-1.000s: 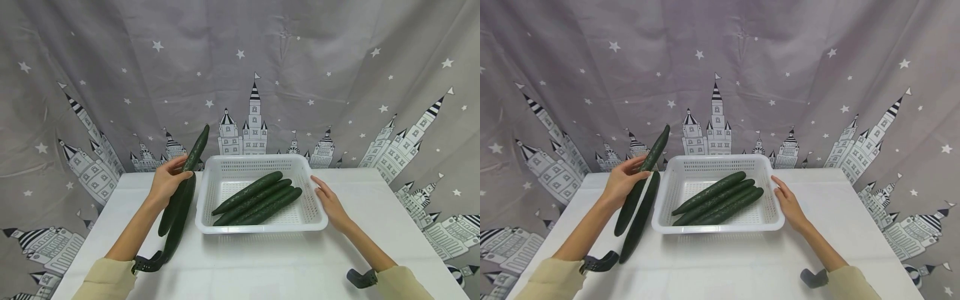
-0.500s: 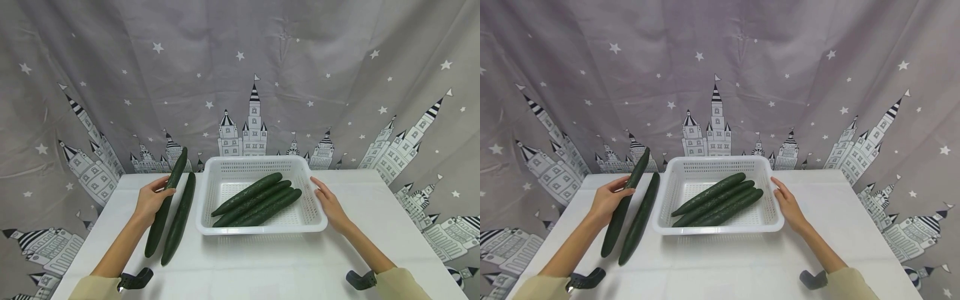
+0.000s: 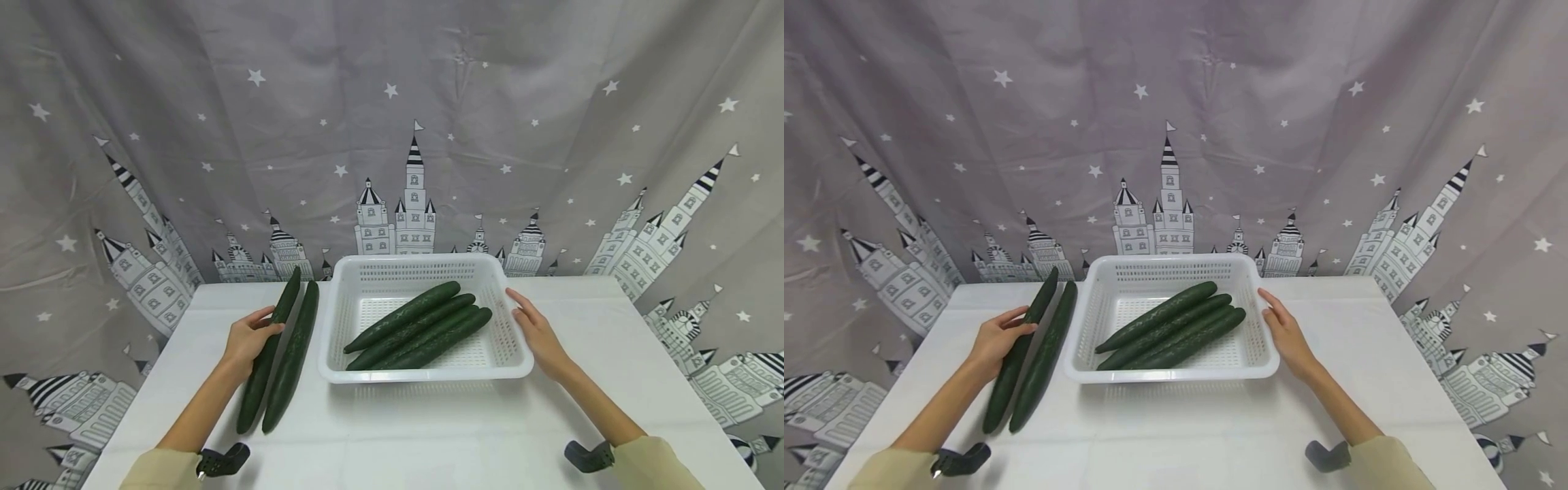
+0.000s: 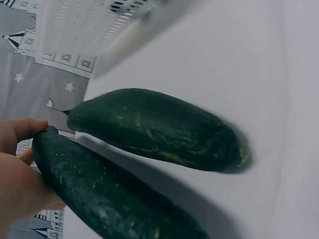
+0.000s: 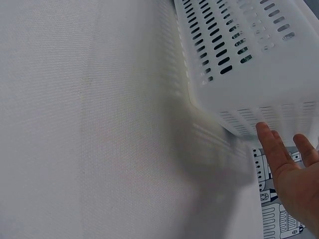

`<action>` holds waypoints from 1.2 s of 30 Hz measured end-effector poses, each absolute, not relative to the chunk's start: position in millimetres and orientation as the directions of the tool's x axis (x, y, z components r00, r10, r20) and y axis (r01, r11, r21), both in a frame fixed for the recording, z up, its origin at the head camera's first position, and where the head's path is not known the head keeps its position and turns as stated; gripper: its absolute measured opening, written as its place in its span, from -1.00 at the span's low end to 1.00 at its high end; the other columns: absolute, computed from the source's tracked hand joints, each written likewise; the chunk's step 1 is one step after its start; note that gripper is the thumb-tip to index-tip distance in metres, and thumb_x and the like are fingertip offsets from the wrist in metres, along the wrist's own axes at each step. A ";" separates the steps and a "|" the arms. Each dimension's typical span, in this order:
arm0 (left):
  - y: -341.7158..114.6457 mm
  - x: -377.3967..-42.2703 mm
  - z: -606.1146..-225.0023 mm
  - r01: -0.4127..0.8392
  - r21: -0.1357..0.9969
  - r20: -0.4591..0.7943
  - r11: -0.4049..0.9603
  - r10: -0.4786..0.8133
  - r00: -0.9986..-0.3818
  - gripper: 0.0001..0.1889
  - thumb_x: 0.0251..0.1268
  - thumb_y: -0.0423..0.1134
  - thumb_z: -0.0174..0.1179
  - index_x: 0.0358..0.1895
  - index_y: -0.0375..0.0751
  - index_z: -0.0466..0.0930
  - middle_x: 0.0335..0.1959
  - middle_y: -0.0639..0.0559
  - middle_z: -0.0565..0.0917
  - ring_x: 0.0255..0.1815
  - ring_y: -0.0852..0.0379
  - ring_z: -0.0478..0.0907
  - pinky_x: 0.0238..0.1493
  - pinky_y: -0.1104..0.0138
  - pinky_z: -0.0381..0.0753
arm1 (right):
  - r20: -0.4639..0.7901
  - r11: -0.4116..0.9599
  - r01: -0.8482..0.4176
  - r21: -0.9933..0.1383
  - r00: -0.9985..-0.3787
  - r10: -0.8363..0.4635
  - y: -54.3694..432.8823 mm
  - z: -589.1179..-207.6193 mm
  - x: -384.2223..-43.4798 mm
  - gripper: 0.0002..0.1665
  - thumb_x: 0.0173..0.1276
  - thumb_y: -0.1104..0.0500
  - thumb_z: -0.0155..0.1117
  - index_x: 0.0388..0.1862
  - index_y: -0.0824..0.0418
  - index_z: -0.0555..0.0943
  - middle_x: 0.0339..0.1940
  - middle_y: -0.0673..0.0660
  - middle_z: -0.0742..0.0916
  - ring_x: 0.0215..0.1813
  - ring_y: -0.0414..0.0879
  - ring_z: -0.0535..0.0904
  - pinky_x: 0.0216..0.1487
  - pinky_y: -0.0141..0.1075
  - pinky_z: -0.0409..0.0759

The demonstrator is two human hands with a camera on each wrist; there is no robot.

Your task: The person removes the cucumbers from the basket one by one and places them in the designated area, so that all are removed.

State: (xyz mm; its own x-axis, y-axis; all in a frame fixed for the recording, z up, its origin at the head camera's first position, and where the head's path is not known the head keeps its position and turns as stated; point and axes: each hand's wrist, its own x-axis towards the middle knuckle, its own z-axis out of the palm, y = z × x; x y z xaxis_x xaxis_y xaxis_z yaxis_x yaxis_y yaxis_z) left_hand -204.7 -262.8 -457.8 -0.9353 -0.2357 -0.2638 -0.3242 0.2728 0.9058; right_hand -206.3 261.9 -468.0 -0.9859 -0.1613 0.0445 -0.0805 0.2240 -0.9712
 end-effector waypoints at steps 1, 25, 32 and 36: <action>-262.8 -205.1 -459.9 -0.325 0.903 -0.265 0.281 -0.231 -0.936 -0.31 0.42 -0.24 0.18 0.55 -0.23 0.17 0.44 -0.39 0.26 0.24 -0.26 0.43 0.09 0.06 0.56 | 0.047 0.225 -0.083 -0.971 -0.986 -0.161 261.9 -467.6 -205.9 -0.38 0.69 0.07 -0.23 0.64 0.10 0.06 0.48 0.42 0.32 0.24 0.39 0.47 -0.06 -0.17 0.65; -261.1 -211.6 -484.9 -0.288 0.881 -0.218 0.375 -0.217 -0.951 -0.37 0.39 -0.27 0.20 0.48 -0.32 0.28 0.26 -0.44 0.40 0.09 -0.25 0.50 -0.08 0.04 0.59 | 0.049 0.236 -0.089 -0.968 -0.984 -0.171 263.3 -471.7 -208.6 -0.37 0.69 0.04 -0.23 0.64 0.13 0.03 0.55 0.35 0.23 0.32 0.40 0.40 0.00 -0.10 0.65; -267.4 -211.8 -490.0 -0.280 0.889 -0.234 0.362 -0.166 -0.958 -0.37 0.41 -0.27 0.19 0.49 -0.30 0.26 0.28 -0.43 0.38 0.12 -0.26 0.49 -0.06 0.07 0.61 | 0.035 0.240 -0.074 -0.968 -0.986 -0.163 261.4 -470.0 -207.4 -0.37 0.69 0.05 -0.23 0.65 0.12 0.03 0.57 0.34 0.21 0.35 0.38 0.37 0.04 -0.07 0.62; -271.4 -214.0 -491.4 -0.269 0.898 -0.231 0.350 -0.145 -0.962 -0.37 0.41 -0.26 0.18 0.50 -0.32 0.25 0.32 -0.45 0.34 0.15 -0.28 0.47 -0.04 0.06 0.61 | 0.034 0.234 -0.071 -0.970 -0.986 -0.160 261.8 -469.2 -206.7 -0.37 0.69 0.05 -0.23 0.65 0.10 0.04 0.57 0.33 0.21 0.35 0.38 0.38 0.04 -0.07 0.63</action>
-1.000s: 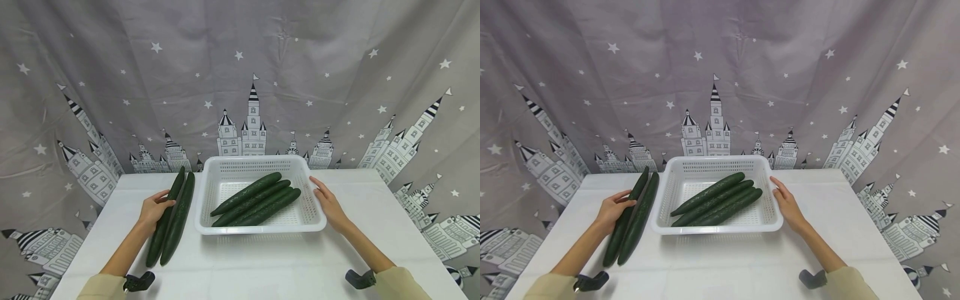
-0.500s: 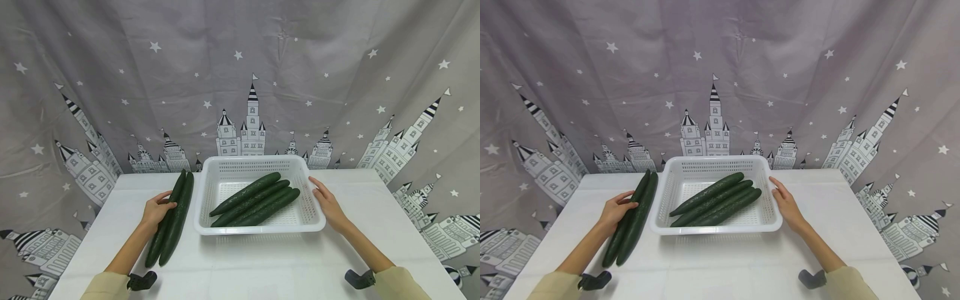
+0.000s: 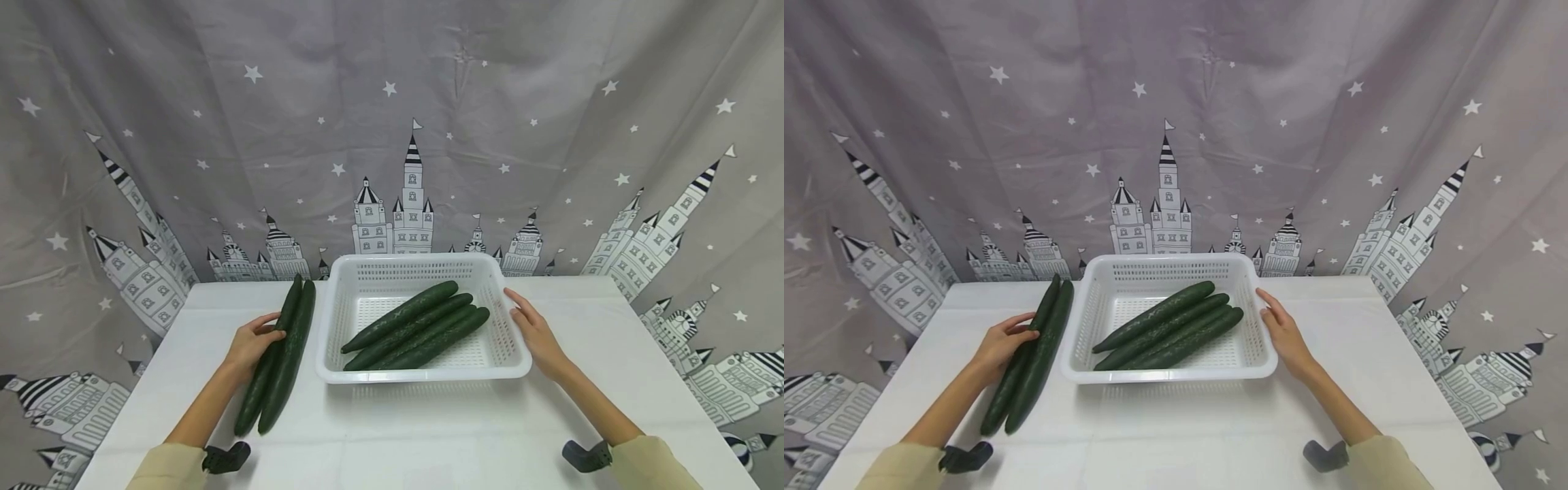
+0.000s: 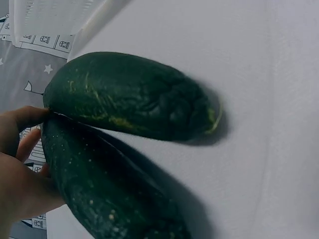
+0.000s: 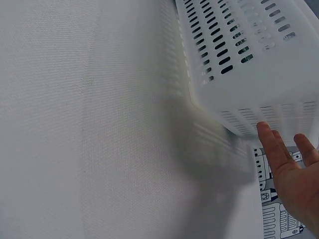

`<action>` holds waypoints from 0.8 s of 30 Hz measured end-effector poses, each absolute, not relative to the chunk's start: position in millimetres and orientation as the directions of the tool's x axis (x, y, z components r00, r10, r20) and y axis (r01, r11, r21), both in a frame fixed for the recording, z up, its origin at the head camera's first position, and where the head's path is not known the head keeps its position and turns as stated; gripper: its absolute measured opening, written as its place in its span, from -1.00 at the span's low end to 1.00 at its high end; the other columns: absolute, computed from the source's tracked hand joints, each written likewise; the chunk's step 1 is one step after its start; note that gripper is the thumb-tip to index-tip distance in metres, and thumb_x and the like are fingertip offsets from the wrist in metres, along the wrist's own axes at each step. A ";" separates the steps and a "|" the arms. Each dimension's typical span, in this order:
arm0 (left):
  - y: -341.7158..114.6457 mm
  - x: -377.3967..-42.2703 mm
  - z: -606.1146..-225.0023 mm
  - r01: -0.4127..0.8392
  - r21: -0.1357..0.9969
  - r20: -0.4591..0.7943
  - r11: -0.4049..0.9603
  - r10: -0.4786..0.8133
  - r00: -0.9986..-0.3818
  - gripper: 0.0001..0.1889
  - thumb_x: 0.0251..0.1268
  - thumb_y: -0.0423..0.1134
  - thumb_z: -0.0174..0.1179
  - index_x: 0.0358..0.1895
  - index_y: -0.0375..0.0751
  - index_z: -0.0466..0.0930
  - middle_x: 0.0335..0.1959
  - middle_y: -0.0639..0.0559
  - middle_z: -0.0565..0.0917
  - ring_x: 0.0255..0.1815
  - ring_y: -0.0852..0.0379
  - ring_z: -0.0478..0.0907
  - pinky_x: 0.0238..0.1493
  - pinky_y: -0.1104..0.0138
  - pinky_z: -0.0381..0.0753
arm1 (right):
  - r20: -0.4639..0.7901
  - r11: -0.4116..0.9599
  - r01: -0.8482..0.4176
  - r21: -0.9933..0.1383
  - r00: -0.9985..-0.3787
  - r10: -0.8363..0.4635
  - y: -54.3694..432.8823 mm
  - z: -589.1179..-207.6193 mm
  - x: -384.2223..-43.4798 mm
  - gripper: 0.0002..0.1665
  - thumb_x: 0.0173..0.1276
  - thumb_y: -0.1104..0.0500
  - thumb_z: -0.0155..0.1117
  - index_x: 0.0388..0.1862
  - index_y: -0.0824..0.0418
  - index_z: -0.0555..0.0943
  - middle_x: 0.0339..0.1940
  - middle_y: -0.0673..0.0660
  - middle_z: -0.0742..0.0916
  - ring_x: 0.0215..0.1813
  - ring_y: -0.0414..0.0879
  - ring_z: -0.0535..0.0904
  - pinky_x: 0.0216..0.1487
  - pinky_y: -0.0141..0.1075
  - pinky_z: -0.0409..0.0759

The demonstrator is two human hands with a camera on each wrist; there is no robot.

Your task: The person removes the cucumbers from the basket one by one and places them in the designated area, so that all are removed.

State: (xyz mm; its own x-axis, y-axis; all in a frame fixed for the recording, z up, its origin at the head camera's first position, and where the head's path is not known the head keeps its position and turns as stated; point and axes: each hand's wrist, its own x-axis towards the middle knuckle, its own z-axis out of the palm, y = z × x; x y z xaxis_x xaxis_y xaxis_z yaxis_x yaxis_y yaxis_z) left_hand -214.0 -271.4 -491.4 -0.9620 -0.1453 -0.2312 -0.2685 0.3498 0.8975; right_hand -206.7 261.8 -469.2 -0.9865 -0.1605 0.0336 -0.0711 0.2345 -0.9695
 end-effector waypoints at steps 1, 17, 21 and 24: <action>-272.1 -214.1 -491.4 -0.269 0.898 -0.232 0.348 -0.146 -0.962 -0.37 0.41 -0.27 0.17 0.49 -0.32 0.25 0.32 -0.44 0.34 0.15 -0.28 0.47 -0.04 0.07 0.61 | 0.033 0.235 -0.071 -0.969 -0.986 -0.161 261.6 -469.0 -206.4 -0.37 0.69 0.05 -0.23 0.65 0.09 0.03 0.56 0.34 0.22 0.34 0.38 0.39 0.04 -0.07 0.63; -275.5 -213.0 -485.9 -0.253 0.895 -0.195 0.367 -0.187 -0.963 -0.40 0.44 -0.29 0.12 0.48 -0.39 0.24 0.27 -0.44 0.38 0.23 -0.30 0.40 0.19 -0.05 0.46 | 0.037 0.226 -0.074 -0.971 -0.986 -0.162 260.9 -469.6 -206.6 -0.38 0.69 0.05 -0.23 0.65 0.06 0.04 0.53 0.38 0.26 0.30 0.39 0.43 -0.02 -0.11 0.66; -276.0 -212.9 -484.1 -0.216 0.902 -0.138 0.374 -0.224 -0.965 -0.45 0.43 -0.32 0.10 0.44 -0.42 0.29 0.25 -0.43 0.42 0.26 -0.27 0.36 0.26 -0.05 0.35 | 0.032 0.233 -0.069 -0.970 -0.987 -0.159 260.5 -469.1 -206.6 -0.38 0.69 0.04 -0.23 0.65 0.06 0.03 0.57 0.33 0.21 0.34 0.38 0.40 0.02 -0.09 0.64; -272.8 -212.0 -480.8 -0.174 0.911 -0.076 0.375 -0.262 -0.962 -0.50 0.43 -0.36 0.09 0.39 -0.41 0.36 0.23 -0.37 0.48 0.20 -0.14 0.40 0.15 0.19 0.42 | 0.032 0.240 -0.069 -0.968 -0.987 -0.156 260.5 -468.6 -206.3 -0.37 0.70 0.04 -0.24 0.65 0.07 0.03 0.58 0.31 0.19 0.35 0.38 0.38 0.04 -0.06 0.63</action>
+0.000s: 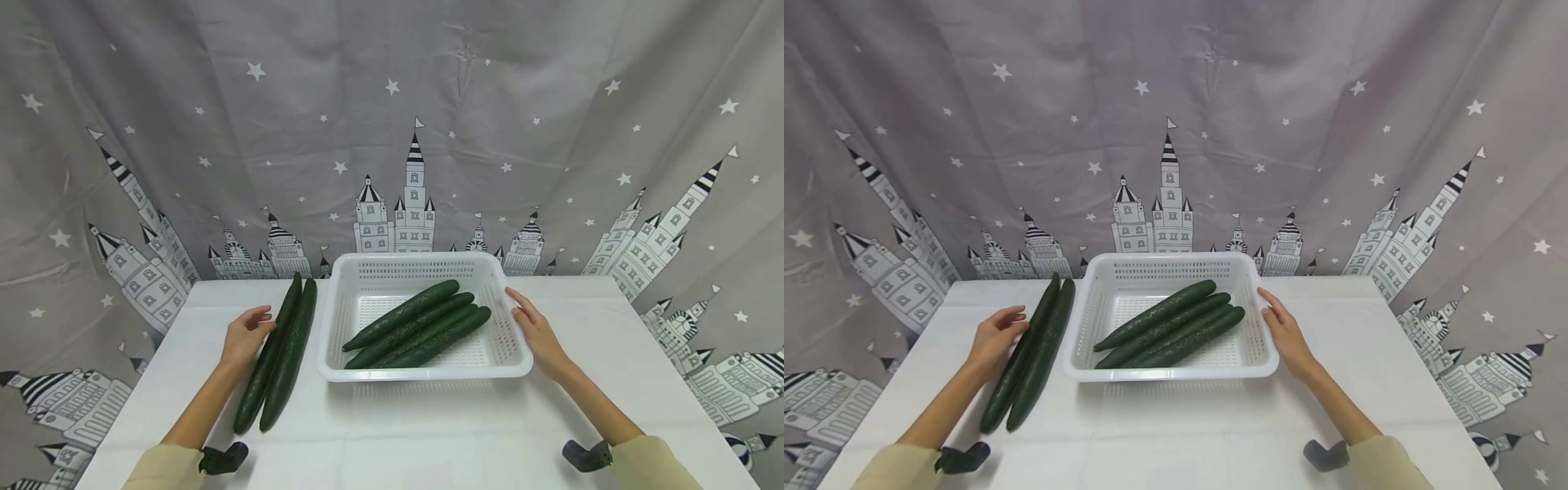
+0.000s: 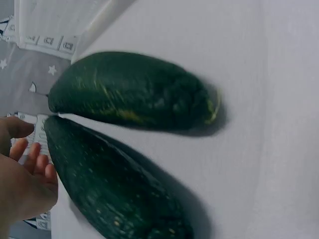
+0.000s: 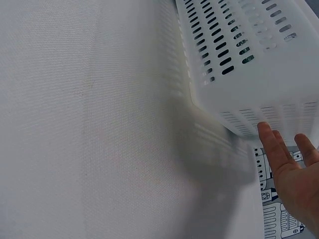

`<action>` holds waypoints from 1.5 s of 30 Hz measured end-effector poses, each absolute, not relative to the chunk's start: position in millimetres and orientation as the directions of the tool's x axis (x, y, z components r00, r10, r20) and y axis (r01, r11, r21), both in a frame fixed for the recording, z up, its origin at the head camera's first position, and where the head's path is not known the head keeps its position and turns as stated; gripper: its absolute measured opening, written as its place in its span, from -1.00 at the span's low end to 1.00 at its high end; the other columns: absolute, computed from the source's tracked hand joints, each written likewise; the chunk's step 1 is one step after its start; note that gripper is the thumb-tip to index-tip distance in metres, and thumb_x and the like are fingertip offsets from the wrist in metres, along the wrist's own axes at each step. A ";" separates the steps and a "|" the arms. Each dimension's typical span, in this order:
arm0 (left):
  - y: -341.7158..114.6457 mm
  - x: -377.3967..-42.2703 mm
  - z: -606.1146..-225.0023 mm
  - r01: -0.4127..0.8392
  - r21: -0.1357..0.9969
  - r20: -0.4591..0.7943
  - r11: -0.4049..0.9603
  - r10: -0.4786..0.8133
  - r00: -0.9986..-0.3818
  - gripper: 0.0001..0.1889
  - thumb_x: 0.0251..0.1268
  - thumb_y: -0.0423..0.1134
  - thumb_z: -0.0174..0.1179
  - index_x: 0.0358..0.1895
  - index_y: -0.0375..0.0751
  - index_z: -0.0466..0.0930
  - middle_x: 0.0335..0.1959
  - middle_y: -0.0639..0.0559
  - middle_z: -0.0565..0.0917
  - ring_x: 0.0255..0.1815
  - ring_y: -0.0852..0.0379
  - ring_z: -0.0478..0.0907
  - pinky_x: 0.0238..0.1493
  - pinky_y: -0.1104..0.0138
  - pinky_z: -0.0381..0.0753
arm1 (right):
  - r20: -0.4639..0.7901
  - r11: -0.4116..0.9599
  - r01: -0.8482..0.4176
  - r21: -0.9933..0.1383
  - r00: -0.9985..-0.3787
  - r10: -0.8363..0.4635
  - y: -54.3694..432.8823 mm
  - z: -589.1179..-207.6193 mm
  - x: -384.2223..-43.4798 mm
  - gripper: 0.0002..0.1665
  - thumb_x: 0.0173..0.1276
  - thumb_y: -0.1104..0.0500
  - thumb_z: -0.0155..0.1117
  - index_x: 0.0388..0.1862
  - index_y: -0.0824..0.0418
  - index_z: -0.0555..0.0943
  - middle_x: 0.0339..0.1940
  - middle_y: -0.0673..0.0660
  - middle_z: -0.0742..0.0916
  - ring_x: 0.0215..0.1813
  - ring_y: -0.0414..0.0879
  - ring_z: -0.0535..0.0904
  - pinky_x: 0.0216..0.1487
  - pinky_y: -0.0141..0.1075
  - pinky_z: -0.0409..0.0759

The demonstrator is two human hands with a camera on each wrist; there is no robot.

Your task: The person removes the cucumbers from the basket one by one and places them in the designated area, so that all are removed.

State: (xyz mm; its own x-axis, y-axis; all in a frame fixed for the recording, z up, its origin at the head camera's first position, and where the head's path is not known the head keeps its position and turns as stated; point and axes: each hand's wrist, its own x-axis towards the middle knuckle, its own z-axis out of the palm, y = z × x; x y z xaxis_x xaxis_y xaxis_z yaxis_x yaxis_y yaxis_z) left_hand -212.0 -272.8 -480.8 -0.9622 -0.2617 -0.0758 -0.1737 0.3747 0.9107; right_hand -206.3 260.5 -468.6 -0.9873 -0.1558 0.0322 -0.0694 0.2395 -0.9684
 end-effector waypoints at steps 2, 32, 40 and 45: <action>-268.0 -210.7 -476.5 -0.140 0.914 -0.029 0.382 -0.283 -0.959 -0.54 0.42 -0.39 0.09 0.36 -0.40 0.41 0.19 -0.33 0.53 0.15 -0.05 0.43 0.02 0.38 0.44 | 0.033 0.243 -0.070 -0.967 -0.988 -0.154 260.4 -468.2 -206.4 -0.37 0.70 0.04 -0.24 0.65 0.08 0.03 0.59 0.30 0.18 0.36 0.38 0.37 0.05 -0.05 0.62; -111.2 -197.6 -421.0 0.272 0.929 0.222 0.252 0.209 -0.952 -0.69 0.32 -0.46 0.25 0.12 -0.33 0.60 0.04 -0.16 0.65 0.10 -0.10 0.58 0.10 0.12 0.57 | 0.031 0.245 -0.067 -0.967 -0.989 -0.146 260.1 -471.6 -207.6 -0.37 0.69 0.02 -0.24 0.65 0.07 0.03 0.59 0.30 0.17 0.37 0.39 0.36 0.05 -0.03 0.61; -72.5 -204.5 -432.4 0.233 0.932 0.128 0.276 0.351 -0.928 -0.66 0.31 -0.45 0.26 0.15 -0.32 0.60 0.11 -0.24 0.63 0.13 -0.11 0.57 0.10 0.13 0.57 | 0.038 0.242 -0.074 -0.967 -0.988 -0.150 259.6 -472.0 -207.5 -0.37 0.69 0.02 -0.25 0.65 0.09 0.03 0.59 0.31 0.17 0.37 0.40 0.35 0.05 -0.03 0.61; -53.5 -210.3 -437.8 0.204 0.916 0.049 0.346 0.407 -0.912 -0.67 0.34 -0.42 0.25 0.16 -0.29 0.61 0.10 -0.20 0.64 0.11 -0.04 0.59 0.04 0.18 0.60 | 0.040 0.237 -0.076 -0.968 -0.987 -0.155 260.8 -473.0 -207.5 -0.37 0.69 0.02 -0.25 0.65 0.07 0.02 0.59 0.30 0.16 0.37 0.39 0.36 0.04 -0.08 0.63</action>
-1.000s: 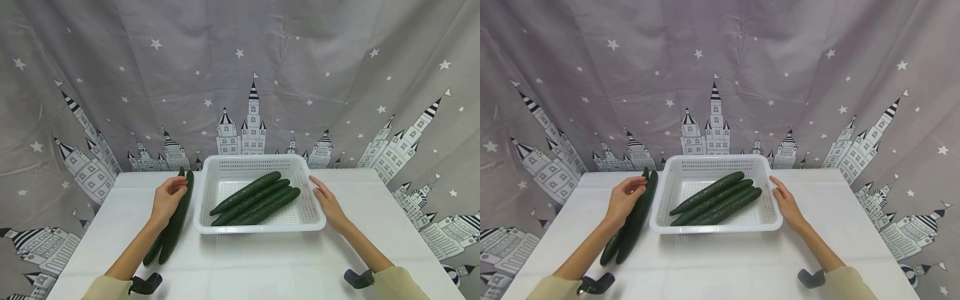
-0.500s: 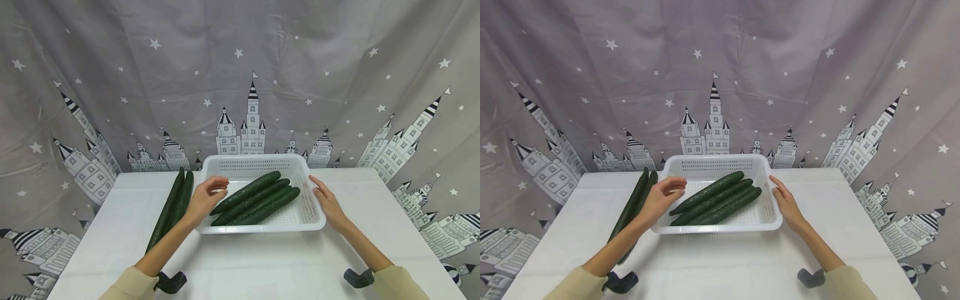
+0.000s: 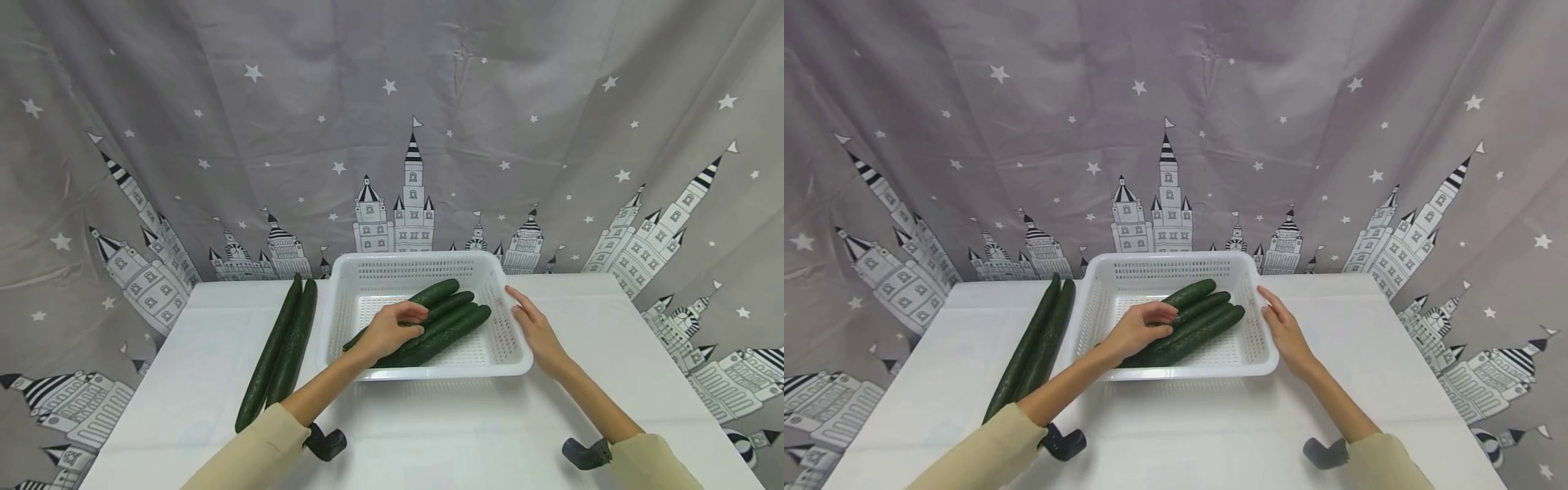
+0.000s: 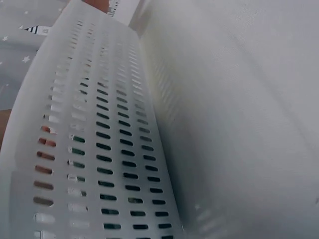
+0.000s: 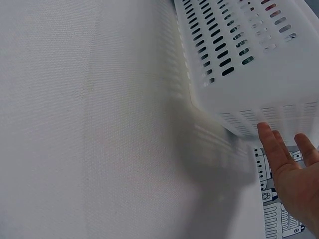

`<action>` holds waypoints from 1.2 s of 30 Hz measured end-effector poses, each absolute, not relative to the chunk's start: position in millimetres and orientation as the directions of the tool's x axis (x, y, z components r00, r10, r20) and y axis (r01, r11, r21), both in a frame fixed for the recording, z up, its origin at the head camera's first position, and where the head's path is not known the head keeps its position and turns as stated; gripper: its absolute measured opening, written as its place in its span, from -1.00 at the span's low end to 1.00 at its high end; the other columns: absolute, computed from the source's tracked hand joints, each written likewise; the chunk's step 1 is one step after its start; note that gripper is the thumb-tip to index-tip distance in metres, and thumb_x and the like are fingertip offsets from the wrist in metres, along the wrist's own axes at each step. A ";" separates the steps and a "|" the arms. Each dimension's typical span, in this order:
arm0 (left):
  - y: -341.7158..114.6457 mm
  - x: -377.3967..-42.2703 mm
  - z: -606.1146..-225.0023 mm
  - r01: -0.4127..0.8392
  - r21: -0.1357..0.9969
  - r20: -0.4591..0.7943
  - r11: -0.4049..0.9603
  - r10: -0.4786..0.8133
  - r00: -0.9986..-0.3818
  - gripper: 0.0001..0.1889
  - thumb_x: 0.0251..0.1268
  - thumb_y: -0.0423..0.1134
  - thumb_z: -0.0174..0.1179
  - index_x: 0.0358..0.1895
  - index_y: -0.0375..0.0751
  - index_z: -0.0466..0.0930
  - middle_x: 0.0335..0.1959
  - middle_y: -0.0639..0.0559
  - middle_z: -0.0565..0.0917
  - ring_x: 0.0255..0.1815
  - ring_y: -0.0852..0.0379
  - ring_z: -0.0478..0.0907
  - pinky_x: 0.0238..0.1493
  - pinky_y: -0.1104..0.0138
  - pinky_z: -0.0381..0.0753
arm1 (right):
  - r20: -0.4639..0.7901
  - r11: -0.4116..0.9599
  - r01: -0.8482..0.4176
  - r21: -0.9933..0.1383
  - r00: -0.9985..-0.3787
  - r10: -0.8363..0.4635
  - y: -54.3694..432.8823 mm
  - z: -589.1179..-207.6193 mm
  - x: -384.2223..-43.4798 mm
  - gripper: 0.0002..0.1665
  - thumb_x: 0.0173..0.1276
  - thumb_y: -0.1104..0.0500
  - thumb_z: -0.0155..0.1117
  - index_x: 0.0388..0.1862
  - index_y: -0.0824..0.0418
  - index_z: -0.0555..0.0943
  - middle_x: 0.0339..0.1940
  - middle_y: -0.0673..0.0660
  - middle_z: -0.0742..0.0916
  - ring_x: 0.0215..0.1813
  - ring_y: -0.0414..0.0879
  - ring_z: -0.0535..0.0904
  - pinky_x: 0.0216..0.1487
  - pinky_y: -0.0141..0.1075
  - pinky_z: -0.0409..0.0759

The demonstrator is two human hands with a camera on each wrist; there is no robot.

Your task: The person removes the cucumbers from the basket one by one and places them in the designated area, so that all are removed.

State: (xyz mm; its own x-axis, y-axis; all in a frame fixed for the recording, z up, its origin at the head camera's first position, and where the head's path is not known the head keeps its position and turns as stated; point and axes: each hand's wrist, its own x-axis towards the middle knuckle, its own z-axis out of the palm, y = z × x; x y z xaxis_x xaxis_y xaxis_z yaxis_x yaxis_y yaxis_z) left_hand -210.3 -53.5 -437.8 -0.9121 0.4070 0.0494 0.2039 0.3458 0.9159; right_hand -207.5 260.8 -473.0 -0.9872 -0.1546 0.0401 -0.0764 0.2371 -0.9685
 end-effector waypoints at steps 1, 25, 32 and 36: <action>-50.6 -211.1 -438.4 0.201 0.914 0.038 0.352 0.420 -0.907 -0.66 0.34 -0.42 0.24 0.16 -0.30 0.60 0.11 -0.21 0.64 0.11 -0.04 0.58 0.03 0.18 0.60 | 0.041 0.235 -0.077 -0.969 -0.987 -0.154 260.7 -473.1 -207.4 -0.37 0.69 0.02 -0.25 0.65 0.07 0.03 0.59 0.30 0.17 0.36 0.38 0.36 0.04 -0.09 0.63; -17.5 -230.5 -455.3 0.440 0.704 0.002 0.557 0.619 -0.786 -0.54 0.12 -0.43 0.44 0.13 -0.36 0.59 0.03 -0.11 0.66 0.01 -0.02 0.61 0.04 0.31 0.56 | 0.046 0.226 -0.083 -0.971 -0.986 -0.162 261.1 -472.7 -207.7 -0.35 0.69 -0.02 -0.25 0.65 0.09 0.02 0.57 0.33 0.20 0.35 0.38 0.37 0.03 -0.12 0.63; -15.3 -232.1 -458.0 0.476 0.661 -0.018 0.581 0.645 -0.764 -0.44 0.06 -0.39 0.50 0.18 -0.31 0.55 0.03 -0.10 0.61 0.03 0.00 0.58 0.05 0.33 0.55 | 0.031 0.217 -0.064 -0.974 -0.988 -0.150 260.6 -469.8 -206.5 -0.36 0.69 0.00 -0.24 0.66 0.05 0.02 0.59 0.29 0.18 0.37 0.36 0.36 0.06 -0.13 0.62; -15.2 -232.8 -458.9 0.487 0.648 -0.008 0.585 0.644 -0.765 -0.44 0.03 -0.39 0.52 0.17 -0.31 0.57 0.00 -0.09 0.63 0.00 0.03 0.59 0.03 0.36 0.55 | 0.032 0.213 -0.064 -0.975 -0.988 -0.153 260.4 -469.2 -205.1 -0.36 0.69 0.01 -0.25 0.66 0.05 0.01 0.60 0.28 0.15 0.39 0.36 0.33 0.10 -0.12 0.59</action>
